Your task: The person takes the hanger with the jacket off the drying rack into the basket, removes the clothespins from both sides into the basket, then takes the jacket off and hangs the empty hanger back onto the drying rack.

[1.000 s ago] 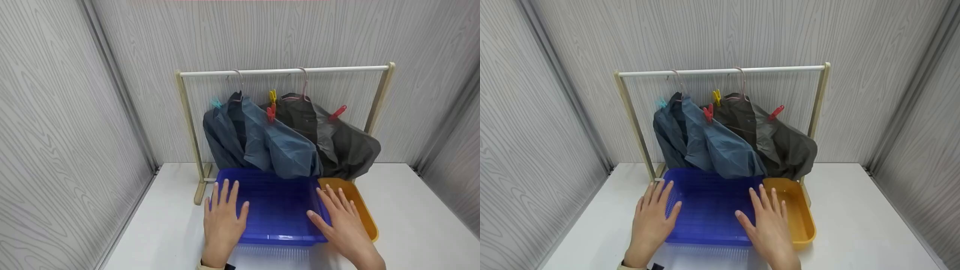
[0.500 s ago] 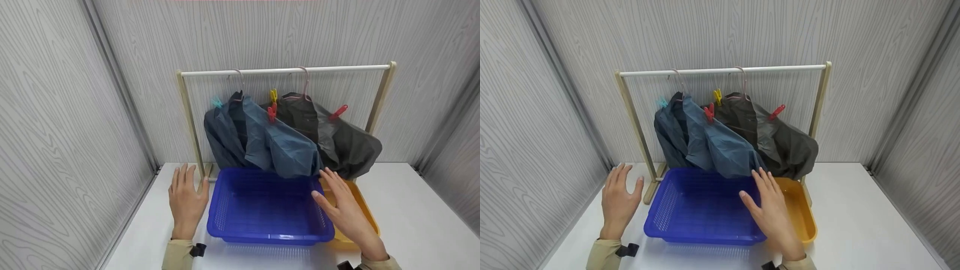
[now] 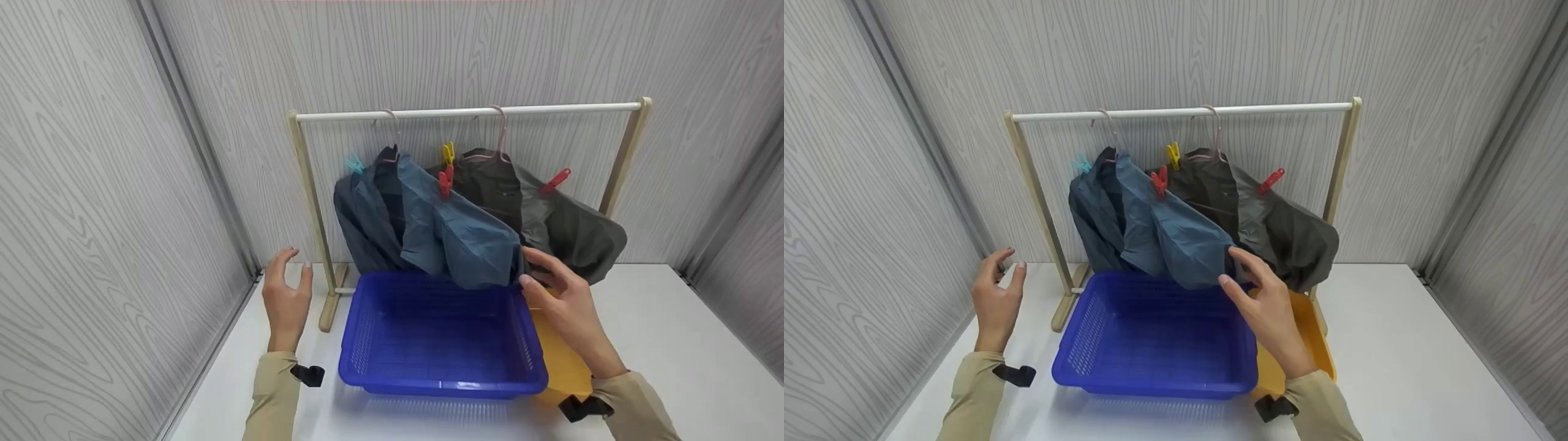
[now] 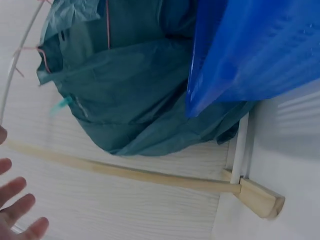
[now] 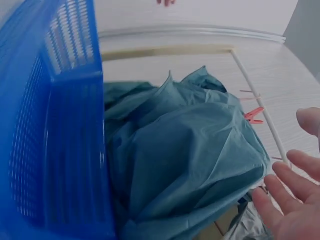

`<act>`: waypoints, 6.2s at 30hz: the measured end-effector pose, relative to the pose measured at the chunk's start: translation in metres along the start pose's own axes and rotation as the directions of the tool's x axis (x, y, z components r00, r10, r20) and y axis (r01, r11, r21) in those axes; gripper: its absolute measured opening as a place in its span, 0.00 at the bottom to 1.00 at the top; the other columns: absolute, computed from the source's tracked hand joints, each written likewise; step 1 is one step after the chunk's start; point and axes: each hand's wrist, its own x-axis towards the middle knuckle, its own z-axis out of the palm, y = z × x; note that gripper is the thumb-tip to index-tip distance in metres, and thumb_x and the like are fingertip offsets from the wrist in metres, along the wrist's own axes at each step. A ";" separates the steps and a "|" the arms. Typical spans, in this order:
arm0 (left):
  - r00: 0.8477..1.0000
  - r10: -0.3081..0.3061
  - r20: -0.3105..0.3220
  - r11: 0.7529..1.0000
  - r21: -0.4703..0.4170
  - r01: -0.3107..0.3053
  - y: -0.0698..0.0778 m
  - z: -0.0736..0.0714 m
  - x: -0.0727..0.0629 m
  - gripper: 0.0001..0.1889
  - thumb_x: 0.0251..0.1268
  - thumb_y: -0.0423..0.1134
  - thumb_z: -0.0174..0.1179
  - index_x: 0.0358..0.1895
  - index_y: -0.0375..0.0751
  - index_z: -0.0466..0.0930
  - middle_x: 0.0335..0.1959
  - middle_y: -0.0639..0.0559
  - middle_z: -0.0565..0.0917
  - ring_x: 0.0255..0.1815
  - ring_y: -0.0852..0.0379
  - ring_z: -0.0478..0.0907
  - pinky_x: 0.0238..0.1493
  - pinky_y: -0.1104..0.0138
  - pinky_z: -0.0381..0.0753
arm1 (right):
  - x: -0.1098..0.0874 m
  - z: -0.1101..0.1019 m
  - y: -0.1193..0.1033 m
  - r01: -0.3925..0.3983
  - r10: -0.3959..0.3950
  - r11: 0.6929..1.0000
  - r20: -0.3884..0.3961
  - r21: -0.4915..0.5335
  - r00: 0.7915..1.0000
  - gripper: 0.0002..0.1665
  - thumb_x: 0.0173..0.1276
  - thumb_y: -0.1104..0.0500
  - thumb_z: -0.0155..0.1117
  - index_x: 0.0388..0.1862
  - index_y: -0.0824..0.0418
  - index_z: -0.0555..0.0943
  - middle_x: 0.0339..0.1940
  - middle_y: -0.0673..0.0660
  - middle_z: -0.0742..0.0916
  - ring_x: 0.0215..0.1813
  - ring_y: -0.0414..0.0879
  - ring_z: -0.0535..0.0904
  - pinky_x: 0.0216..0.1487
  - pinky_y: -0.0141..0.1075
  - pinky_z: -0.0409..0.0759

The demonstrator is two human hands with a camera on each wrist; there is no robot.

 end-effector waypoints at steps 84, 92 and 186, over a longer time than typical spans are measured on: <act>0.882 -0.383 0.275 0.919 0.015 0.395 -0.046 0.061 0.097 0.13 0.69 0.39 0.61 0.47 0.31 0.81 0.45 0.40 0.82 0.40 0.50 0.79 0.38 0.66 0.74 | 0.117 0.023 0.006 0.048 0.056 0.885 0.208 -0.463 0.977 0.12 0.76 0.63 0.53 0.53 0.62 0.80 0.37 0.57 0.77 0.35 0.49 0.71 0.38 0.42 0.68; 0.887 -0.364 0.283 0.929 0.038 0.369 -0.047 0.059 0.098 0.13 0.69 0.38 0.60 0.48 0.32 0.81 0.44 0.41 0.83 0.38 0.50 0.80 0.38 0.66 0.74 | 0.117 0.030 0.007 0.016 0.090 0.895 0.217 -0.447 0.972 0.16 0.79 0.62 0.47 0.59 0.64 0.77 0.38 0.59 0.74 0.35 0.51 0.69 0.40 0.43 0.66; 0.392 -0.484 0.782 0.848 0.308 0.432 -0.044 0.082 0.019 0.14 0.60 0.29 0.65 0.47 0.25 0.81 0.29 0.39 0.82 0.15 0.52 0.81 0.19 0.63 0.82 | 0.140 -0.029 -0.037 0.140 -0.162 0.865 -0.005 -0.482 0.987 0.14 0.78 0.63 0.49 0.51 0.66 0.80 0.38 0.58 0.75 0.39 0.44 0.65 0.42 0.38 0.60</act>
